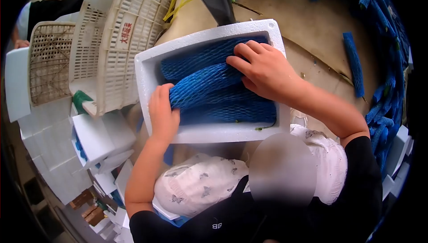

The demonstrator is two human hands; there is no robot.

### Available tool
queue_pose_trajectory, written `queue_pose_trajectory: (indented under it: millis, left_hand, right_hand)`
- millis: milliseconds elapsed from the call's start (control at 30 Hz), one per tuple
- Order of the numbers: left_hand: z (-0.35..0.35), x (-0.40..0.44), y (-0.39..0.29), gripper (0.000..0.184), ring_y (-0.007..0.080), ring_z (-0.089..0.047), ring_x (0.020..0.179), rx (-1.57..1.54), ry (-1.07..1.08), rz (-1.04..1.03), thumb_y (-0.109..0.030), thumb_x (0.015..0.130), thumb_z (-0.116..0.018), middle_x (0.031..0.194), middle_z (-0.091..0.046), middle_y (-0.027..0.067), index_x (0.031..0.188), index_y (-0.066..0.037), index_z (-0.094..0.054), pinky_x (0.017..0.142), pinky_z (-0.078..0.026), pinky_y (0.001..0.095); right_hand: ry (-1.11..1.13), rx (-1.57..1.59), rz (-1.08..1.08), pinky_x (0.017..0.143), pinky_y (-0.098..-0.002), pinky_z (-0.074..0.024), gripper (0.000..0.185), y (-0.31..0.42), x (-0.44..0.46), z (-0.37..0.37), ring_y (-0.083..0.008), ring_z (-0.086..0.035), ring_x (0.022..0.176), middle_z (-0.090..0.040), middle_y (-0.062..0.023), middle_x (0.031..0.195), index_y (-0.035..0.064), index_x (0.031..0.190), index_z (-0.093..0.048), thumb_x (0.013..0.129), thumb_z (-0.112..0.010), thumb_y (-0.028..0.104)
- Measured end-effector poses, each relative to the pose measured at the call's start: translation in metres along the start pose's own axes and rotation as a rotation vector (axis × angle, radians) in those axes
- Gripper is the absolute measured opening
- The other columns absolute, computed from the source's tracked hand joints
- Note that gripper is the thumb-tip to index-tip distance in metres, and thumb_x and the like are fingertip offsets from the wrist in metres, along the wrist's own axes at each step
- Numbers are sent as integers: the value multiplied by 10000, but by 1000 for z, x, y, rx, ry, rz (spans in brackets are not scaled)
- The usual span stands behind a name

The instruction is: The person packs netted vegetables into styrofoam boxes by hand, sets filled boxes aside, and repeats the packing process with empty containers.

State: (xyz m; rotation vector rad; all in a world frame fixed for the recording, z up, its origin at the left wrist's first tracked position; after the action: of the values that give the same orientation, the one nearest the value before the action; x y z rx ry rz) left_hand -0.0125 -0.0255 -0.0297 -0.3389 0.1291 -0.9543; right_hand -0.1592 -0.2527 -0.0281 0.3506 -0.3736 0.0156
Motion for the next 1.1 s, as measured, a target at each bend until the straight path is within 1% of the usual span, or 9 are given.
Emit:
queue_pose_trajectory:
  millis: [333,433,567,667,800,867,933,1000,1100]
  left_hand:
    - [-16,26,-1,633,398,-432,1180,14,33,-253,61,585,-567,1221,-485,170,1194,-73,-458,1054,-324,452]
    - [-7,13,-35,868,384,-251,1410,188,81,-398,-85,575,-684,1496,-306,183,1387,-101,-378,1152,-90,619]
    - [-15,36,-12,935,442,-264,1387,186,158,-472,-147,630,-793,1511,-260,246,1445,-162,-335,1116,-147,650]
    - [-7,32,-16,898,460,-252,1385,233,282,-453,-133,650,-776,1514,-241,258,1439,-148,-348,1118,-147,638]
    - [8,37,-61,840,471,-263,1374,320,400,-254,-165,671,-762,1512,-247,255,1415,-115,-374,1120,-153,630]
    - [22,39,-86,847,449,-201,1409,318,248,-245,-131,679,-727,1536,-207,231,1434,-81,-345,1139,-136,606]
    - [30,48,-122,722,510,-220,1371,526,-95,-681,-440,814,-673,1463,-269,309,1395,-92,-421,1106,-91,671]
    - [36,61,-198,510,435,-386,1314,659,-314,-857,-343,903,-611,1413,-403,200,1361,-162,-478,1091,-204,651]
    - [46,94,-270,318,284,-613,999,595,-12,-821,-176,902,-546,1081,-630,63,1211,-156,-618,969,-421,492]
  right_hand:
    - [46,93,-59,748,-326,-494,298,0,0,-9,-240,-566,892,-538,-79,940,91,1026,-570,739,-647,114]
    - [-258,243,-31,850,-352,-493,389,-33,-50,30,-248,-578,999,-564,-54,1096,143,1083,-581,718,-717,136]
    - [-382,-535,-941,1102,-462,-278,583,-193,-223,50,-287,-394,1297,-467,-98,1336,187,1309,-469,783,-707,273]
    - [119,-459,-1685,1118,-516,-241,970,-279,-368,12,-318,-294,1379,-292,-140,1483,260,1524,-122,782,-731,402]
    - [-229,-237,-1622,988,-444,-409,655,-278,-367,14,-321,-484,1191,-507,-131,1256,209,1380,-439,784,-683,323]
    - [-557,25,-1211,854,-413,-487,556,-232,-301,33,-333,-568,1021,-560,-134,1132,124,1296,-517,777,-658,263]
    - [-533,311,-816,833,-403,-498,536,-184,-216,71,-344,-588,969,-582,-155,1073,90,1248,-565,748,-700,226]
    - [-394,673,-398,874,-404,-487,534,-126,-144,97,-334,-599,997,-605,-178,1091,69,1265,-554,805,-696,299]
    - [-529,721,-444,911,-394,-467,466,-137,-159,131,-315,-594,1048,-621,-165,1110,66,1201,-585,861,-658,377]
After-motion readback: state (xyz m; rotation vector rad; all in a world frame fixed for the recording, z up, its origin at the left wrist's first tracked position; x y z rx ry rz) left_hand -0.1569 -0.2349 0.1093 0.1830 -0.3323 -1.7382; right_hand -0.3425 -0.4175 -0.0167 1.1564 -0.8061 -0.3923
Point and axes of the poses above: each hand's wrist, its own x-axis towards the middle knuckle, its own z-axis out of the back of the hand, y = z × x, the point moved 3 cm from there along x, towards the middle knuckle
